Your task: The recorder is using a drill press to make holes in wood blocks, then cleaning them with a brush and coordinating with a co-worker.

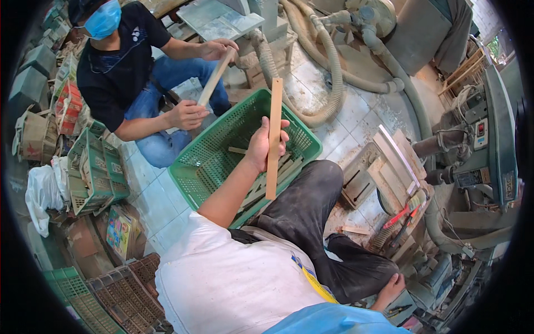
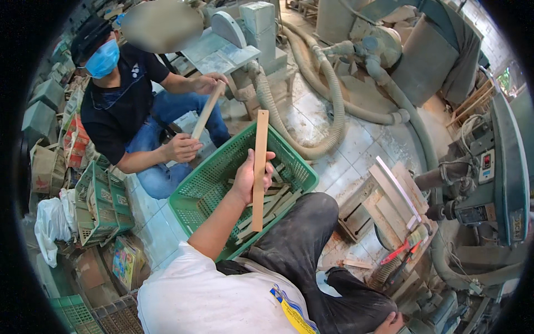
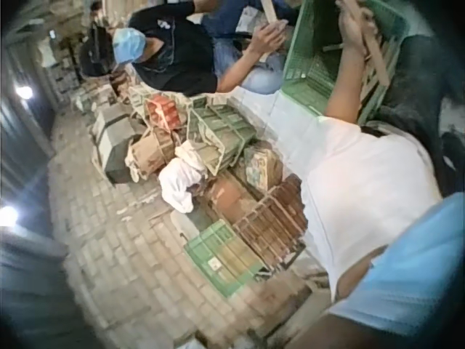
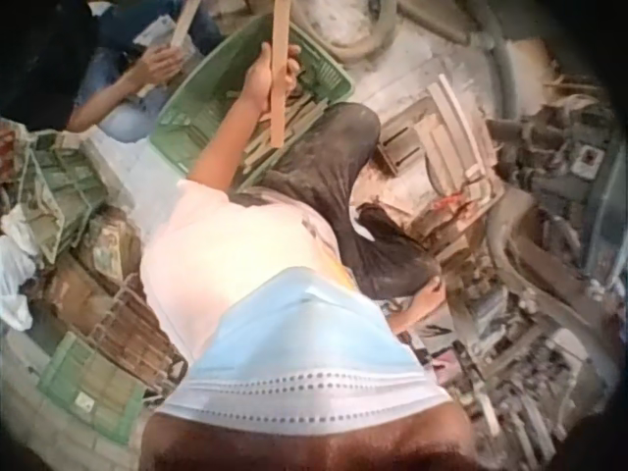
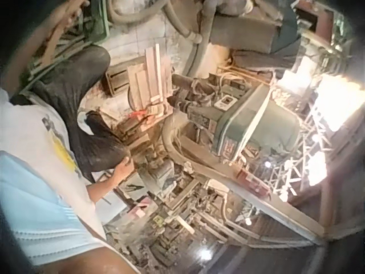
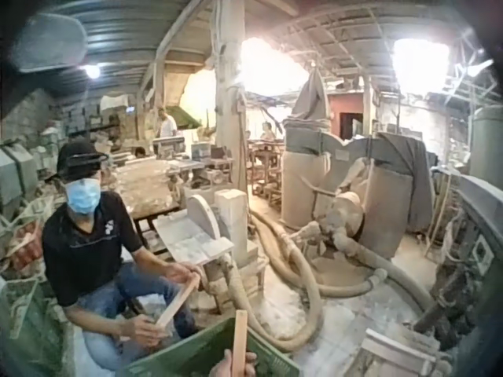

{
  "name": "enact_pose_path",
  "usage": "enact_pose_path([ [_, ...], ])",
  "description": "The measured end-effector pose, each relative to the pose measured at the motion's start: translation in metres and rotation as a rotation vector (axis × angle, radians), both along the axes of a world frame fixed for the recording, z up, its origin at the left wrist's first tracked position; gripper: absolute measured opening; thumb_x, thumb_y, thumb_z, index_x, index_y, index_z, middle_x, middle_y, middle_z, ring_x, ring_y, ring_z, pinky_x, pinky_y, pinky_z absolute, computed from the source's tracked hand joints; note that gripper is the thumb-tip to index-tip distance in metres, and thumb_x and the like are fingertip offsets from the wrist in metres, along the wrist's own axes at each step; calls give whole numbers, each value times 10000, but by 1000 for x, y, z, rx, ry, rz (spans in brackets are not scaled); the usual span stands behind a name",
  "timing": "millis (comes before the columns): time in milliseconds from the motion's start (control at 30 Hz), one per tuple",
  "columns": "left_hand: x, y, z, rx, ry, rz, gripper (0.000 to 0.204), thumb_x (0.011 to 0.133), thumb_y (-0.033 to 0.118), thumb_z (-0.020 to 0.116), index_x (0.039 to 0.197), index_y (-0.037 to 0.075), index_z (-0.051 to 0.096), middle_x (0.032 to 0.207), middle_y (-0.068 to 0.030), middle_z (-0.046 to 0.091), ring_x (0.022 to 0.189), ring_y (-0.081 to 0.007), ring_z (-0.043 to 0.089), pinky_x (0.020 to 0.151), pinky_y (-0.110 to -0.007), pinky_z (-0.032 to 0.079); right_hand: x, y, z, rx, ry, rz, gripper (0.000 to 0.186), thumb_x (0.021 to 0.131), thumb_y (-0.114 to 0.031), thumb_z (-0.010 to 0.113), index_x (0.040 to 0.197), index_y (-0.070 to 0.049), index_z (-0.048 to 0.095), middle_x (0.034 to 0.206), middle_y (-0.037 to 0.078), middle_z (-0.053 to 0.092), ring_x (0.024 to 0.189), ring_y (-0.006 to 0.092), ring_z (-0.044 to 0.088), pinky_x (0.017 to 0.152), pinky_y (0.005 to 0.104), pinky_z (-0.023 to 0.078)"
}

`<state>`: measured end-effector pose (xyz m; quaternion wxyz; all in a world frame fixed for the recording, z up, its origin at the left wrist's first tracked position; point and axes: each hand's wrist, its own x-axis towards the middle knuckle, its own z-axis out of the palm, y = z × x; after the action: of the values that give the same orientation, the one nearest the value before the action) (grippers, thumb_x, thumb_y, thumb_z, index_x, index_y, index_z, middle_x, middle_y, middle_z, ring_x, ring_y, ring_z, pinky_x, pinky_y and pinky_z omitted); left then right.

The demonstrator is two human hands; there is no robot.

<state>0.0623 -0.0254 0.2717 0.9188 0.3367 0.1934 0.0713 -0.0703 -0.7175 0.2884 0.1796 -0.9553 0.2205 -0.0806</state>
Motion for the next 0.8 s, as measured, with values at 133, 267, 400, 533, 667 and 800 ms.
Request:
enact_pose_path([
  [133, 3, 0, -14, -93, -80, -20, 666, 1132, 617, 338, 1324, 45, 620, 872, -39, 680, 648, -150, 593, 606, -311, 513, -18, 15, -25, 18, -81, -97, 640, 1150, -463, 453, 1538, 44, 501, 1561, 257, 534, 1443, 406, 494, 1220, 438, 355],
  [267, 5, 1, -31, -101, -105, -38, 663, 1124, 621, 362, 1336, 46, 617, 896, -42, 688, 673, -149, 619, 615, -306, 526, -18, 35, -20, 0, -119, -91, 636, 1148, -468, 436, 1526, 37, 515, 1569, 272, 519, 1463, 438, 465, 1221, 459, 353],
  [400, 3, 6, -54, -159, -61, -10, 479, 1141, 481, 470, 1313, 60, 620, 962, -48, 691, 746, -147, 648, 633, -284, 551, -12, 46, -8, -8, -96, -80, 625, 1146, -449, 460, 1523, 46, 515, 1554, 258, 543, 1436, 412, 506, 1204, 439, 376],
  [533, -6, 11, -77, 23, 61, 69, 334, 1059, 141, 664, 1353, 58, 527, 1026, -67, 634, 845, -161, 671, 725, -334, 629, -4, 49, -8, 46, -120, -52, 619, 1144, -439, 471, 1524, 48, 516, 1547, 250, 556, 1425, 398, 522, 1198, 431, 381],
  [667, -19, 14, -88, 209, 225, 62, 397, 1030, 63, 682, 1363, 67, 467, 1053, -62, 591, 864, -159, 673, 734, -324, 632, 5, 48, -14, 123, -87, -70, 619, 1142, -434, 483, 1520, 55, 517, 1545, 243, 561, 1417, 389, 531, 1191, 427, 389],
  [800, -24, 13, -83, 301, 244, 88, 312, 1063, 116, 648, 1326, 87, 484, 1042, -47, 590, 839, -150, 666, 703, -313, 618, 10, 50, -22, 88, -36, -77, 625, 1129, -434, 512, 1522, 52, 515, 1531, 256, 563, 1409, 399, 533, 1191, 441, 389],
])
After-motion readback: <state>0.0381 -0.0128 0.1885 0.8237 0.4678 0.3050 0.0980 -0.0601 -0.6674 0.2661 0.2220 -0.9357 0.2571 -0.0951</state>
